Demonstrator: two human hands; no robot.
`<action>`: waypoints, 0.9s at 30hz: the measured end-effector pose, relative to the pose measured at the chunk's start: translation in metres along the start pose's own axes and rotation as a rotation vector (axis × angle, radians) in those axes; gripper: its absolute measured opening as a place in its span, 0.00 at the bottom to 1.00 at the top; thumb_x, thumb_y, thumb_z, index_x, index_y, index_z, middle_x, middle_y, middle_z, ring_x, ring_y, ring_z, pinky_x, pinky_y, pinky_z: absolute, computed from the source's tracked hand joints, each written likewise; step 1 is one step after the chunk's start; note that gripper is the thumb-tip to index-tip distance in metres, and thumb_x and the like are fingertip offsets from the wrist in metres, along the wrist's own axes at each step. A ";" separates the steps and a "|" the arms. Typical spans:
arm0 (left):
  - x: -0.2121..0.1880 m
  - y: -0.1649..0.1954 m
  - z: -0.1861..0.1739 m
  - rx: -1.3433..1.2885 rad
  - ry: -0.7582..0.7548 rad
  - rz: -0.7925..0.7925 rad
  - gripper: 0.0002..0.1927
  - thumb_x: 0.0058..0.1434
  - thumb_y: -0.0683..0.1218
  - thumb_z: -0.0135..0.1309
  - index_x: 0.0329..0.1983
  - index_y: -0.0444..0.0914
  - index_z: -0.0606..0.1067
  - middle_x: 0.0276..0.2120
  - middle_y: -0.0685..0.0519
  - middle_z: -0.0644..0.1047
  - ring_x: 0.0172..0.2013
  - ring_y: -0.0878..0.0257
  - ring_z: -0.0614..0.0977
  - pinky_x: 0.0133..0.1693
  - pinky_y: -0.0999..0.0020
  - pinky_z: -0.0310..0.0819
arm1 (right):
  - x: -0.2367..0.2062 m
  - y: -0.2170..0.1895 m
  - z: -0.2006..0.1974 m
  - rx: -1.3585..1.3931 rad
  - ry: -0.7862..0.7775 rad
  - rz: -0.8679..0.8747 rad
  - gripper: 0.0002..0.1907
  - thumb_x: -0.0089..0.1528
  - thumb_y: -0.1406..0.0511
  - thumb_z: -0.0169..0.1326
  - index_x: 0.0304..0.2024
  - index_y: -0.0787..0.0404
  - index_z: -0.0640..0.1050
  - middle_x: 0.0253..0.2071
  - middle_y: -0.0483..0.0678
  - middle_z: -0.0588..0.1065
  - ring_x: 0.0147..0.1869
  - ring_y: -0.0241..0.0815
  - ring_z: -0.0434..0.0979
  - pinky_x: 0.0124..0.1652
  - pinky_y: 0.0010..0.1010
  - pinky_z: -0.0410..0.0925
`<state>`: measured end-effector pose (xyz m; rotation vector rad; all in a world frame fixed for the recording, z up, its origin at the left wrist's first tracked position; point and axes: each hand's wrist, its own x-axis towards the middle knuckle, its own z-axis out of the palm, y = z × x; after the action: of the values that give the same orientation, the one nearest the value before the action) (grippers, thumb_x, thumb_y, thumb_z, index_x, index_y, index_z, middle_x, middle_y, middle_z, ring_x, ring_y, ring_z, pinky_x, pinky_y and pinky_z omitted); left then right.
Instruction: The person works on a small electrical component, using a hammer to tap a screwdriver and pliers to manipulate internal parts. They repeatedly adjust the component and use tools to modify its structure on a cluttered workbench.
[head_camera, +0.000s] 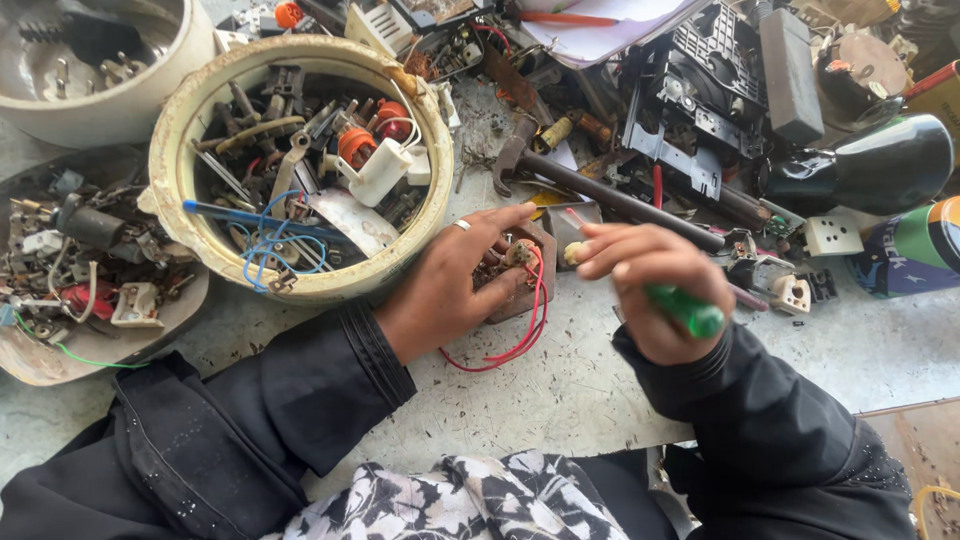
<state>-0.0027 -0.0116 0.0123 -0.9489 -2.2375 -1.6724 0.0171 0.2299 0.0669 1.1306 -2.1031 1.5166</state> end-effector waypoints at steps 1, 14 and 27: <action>0.000 0.000 0.000 0.024 -0.021 -0.005 0.28 0.59 0.40 0.62 0.64 0.36 0.70 0.55 0.44 0.77 0.48 0.54 0.81 0.53 0.62 0.75 | 0.000 0.000 -0.001 0.025 0.052 0.072 0.11 0.65 0.78 0.45 0.45 0.60 0.73 0.39 0.49 0.78 0.46 0.45 0.82 0.62 0.44 0.73; -0.003 0.000 0.002 0.088 0.023 0.144 0.23 0.58 0.40 0.66 0.54 0.35 0.70 0.54 0.45 0.77 0.53 0.51 0.80 0.55 0.59 0.74 | 0.009 0.016 0.014 -0.523 -0.235 0.143 0.23 0.54 0.62 0.69 0.50 0.61 0.79 0.40 0.51 0.77 0.42 0.49 0.80 0.41 0.36 0.72; -0.003 0.005 -0.001 -0.051 -0.005 0.064 0.21 0.56 0.35 0.65 0.51 0.37 0.74 0.50 0.46 0.76 0.53 0.52 0.81 0.53 0.63 0.77 | 0.002 0.019 0.018 -0.481 -0.233 0.182 0.16 0.54 0.69 0.67 0.43 0.62 0.78 0.37 0.49 0.77 0.40 0.45 0.81 0.39 0.33 0.72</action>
<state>0.0025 -0.0131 0.0148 -1.0271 -2.1535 -1.7085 0.0055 0.2154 0.0487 0.9901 -2.5970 0.8894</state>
